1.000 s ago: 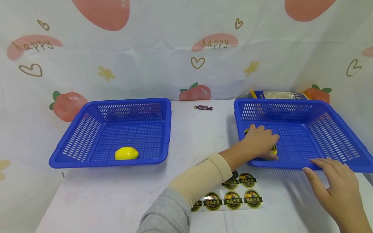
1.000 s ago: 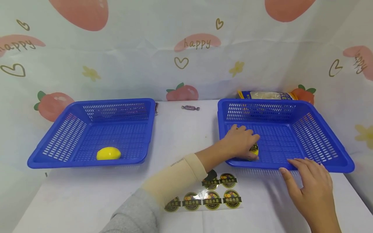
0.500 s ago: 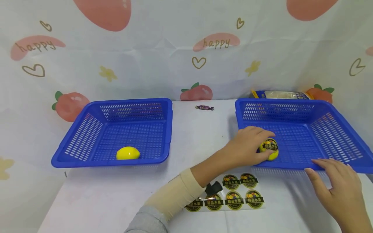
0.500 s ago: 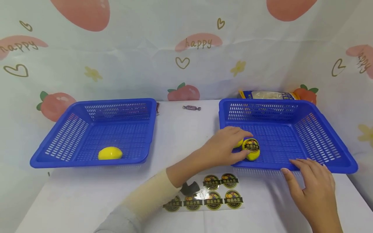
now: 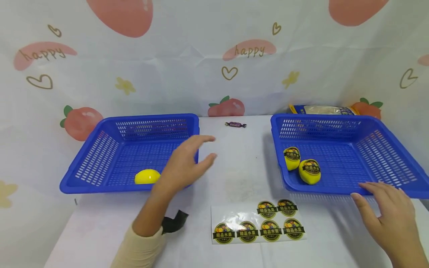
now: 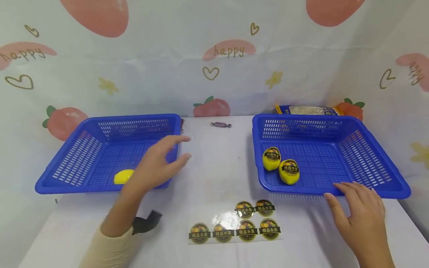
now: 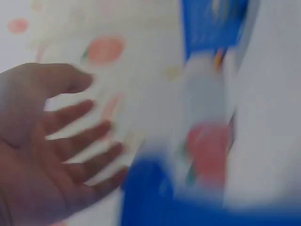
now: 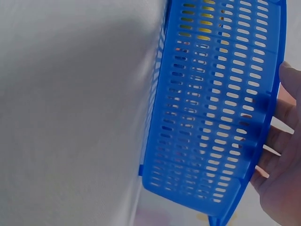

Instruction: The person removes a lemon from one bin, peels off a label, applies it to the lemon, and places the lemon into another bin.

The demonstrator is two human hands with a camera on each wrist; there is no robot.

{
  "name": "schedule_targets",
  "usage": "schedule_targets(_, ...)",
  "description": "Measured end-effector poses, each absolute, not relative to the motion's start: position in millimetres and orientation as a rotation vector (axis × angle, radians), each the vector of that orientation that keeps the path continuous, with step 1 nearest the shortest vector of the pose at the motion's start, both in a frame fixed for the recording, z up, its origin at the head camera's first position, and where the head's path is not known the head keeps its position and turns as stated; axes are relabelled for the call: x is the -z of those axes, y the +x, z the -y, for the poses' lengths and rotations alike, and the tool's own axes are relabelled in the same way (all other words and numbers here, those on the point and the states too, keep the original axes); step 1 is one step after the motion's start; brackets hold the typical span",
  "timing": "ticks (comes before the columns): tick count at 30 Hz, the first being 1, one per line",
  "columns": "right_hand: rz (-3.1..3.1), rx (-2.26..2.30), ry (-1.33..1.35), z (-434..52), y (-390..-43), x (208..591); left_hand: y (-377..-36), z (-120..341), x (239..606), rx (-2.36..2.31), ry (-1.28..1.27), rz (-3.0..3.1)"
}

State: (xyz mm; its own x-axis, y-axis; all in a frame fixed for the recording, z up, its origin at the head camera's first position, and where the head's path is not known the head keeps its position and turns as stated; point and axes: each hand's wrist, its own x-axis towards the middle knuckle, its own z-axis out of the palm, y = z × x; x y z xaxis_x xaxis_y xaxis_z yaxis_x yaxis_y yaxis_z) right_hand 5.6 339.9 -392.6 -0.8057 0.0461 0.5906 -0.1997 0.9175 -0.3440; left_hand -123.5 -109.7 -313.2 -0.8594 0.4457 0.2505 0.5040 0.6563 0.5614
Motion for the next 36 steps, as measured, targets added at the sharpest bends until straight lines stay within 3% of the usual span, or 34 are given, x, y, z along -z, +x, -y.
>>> schedule_targets(7,2.399,-0.540,0.179,-340.9,4.3,395.3,-140.2,201.5,312.3,0.341,-0.440,3.529)
schedule_targets(14,2.385,-0.536,0.182,-338.5,2.9,393.5,-150.3,255.6,336.1,0.413,-0.550,3.597)
schedule_targets(27,2.392,-0.547,0.173,-339.6,2.8,396.2,-154.6,248.0,343.0,0.459,-0.409,3.671)
schedule_targets(36,2.418,-0.539,0.129,-338.9,4.8,395.9,-156.2,245.8,344.4,0.581,-0.548,3.556)
